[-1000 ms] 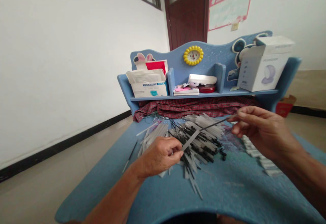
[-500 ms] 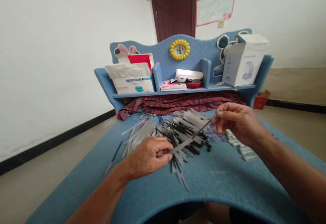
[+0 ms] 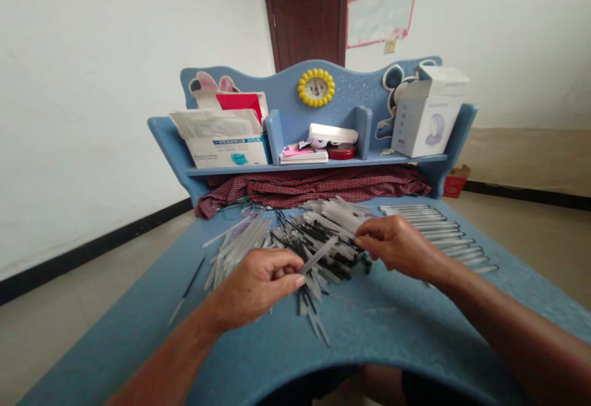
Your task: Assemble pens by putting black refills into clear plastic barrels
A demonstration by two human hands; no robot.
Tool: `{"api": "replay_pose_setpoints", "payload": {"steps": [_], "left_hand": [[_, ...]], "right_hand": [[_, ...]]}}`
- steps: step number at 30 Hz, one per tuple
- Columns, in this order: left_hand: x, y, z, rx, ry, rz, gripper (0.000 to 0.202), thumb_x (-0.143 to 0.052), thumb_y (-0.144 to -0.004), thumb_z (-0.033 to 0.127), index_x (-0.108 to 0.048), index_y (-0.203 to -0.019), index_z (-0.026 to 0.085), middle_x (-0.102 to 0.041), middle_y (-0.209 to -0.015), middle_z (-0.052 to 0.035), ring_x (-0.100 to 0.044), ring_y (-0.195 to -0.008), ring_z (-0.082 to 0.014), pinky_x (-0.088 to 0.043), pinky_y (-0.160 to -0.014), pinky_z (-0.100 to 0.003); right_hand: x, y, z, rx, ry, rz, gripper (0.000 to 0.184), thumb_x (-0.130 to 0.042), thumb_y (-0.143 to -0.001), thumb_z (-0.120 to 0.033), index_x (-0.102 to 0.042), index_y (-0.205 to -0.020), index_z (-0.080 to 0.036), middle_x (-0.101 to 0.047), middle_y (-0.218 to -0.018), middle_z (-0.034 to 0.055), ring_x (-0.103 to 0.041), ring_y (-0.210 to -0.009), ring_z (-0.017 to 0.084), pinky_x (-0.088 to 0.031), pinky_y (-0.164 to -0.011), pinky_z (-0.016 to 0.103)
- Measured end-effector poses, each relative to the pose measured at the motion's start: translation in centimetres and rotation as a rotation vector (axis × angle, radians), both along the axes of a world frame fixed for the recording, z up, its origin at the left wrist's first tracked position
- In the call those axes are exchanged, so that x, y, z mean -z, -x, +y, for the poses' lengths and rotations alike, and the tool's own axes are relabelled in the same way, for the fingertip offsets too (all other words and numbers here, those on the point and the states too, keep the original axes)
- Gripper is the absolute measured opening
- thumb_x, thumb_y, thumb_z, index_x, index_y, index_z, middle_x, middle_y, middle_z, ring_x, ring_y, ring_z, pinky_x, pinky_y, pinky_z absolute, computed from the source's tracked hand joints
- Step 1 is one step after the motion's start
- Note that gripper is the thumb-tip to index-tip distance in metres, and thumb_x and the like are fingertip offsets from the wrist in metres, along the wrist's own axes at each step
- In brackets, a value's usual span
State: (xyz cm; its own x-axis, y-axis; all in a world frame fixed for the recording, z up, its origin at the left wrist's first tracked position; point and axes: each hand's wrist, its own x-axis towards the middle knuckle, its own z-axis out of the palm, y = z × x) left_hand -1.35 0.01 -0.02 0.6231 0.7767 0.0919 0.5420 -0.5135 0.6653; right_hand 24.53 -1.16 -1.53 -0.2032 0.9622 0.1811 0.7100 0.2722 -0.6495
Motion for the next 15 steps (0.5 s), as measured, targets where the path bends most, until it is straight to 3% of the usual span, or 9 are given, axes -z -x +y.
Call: {"api": "replay_pose_setpoints", "payload": {"steps": [2, 4, 9, 15], "left_hand": [[0.1, 0.0, 0.0, -0.009, -0.001, -0.01, 0.02, -0.056, -0.079, 0.027, -0.067, -0.079, 0.011, -0.046, -0.058, 0.0043, -0.04, -0.051, -0.0069, -0.032, -0.047, -0.018], [0.2, 0.0, 0.0, -0.015, 0.0, -0.011, 0.02, -0.056, -0.079, 0.027, -0.066, -0.079, 0.011, -0.046, -0.058, 0.0042, -0.04, -0.051, -0.007, -0.032, -0.047, -0.019], [0.4, -0.1, 0.0, -0.017, 0.017, -0.001, 0.02, -0.055, -0.079, 0.028, -0.066, -0.079, 0.011, -0.046, -0.058, 0.0042, -0.04, -0.051, -0.0074, -0.032, -0.048, -0.019], [0.3, -0.3, 0.1, -0.012, 0.016, 0.019, 0.018, -0.056, -0.078, 0.028, -0.066, -0.077, 0.012, -0.047, -0.059, 0.0041, -0.042, -0.052, -0.0074, -0.033, -0.048, -0.018]], "right_hand": [[0.5, -0.9, 0.5, 0.037, 0.027, -0.331, 0.02, -0.053, -0.081, -0.024, -0.07, -0.072, -0.017, -0.065, -0.064, 0.0039, -0.061, -0.06, 0.015, -0.039, -0.055, 0.025], [1.1, -1.4, 0.8, 0.064, 0.088, -0.529, 0.018, -0.056, -0.079, -0.025, -0.072, -0.075, -0.019, -0.07, -0.073, 0.0069, -0.064, -0.072, 0.02, -0.039, -0.06, 0.027], [1.6, -1.2, 0.8, 0.012, 0.143, -0.551, 0.02, -0.054, -0.079, -0.025, -0.074, -0.083, -0.022, -0.072, -0.08, 0.0068, -0.066, -0.076, 0.02, -0.04, -0.065, 0.027], [1.5, -0.7, 0.4, 0.022, 0.091, -0.571, 0.018, -0.054, -0.075, -0.02, -0.072, -0.077, -0.02, -0.072, -0.077, 0.0082, -0.065, -0.075, 0.023, -0.039, -0.061, 0.029]]}}
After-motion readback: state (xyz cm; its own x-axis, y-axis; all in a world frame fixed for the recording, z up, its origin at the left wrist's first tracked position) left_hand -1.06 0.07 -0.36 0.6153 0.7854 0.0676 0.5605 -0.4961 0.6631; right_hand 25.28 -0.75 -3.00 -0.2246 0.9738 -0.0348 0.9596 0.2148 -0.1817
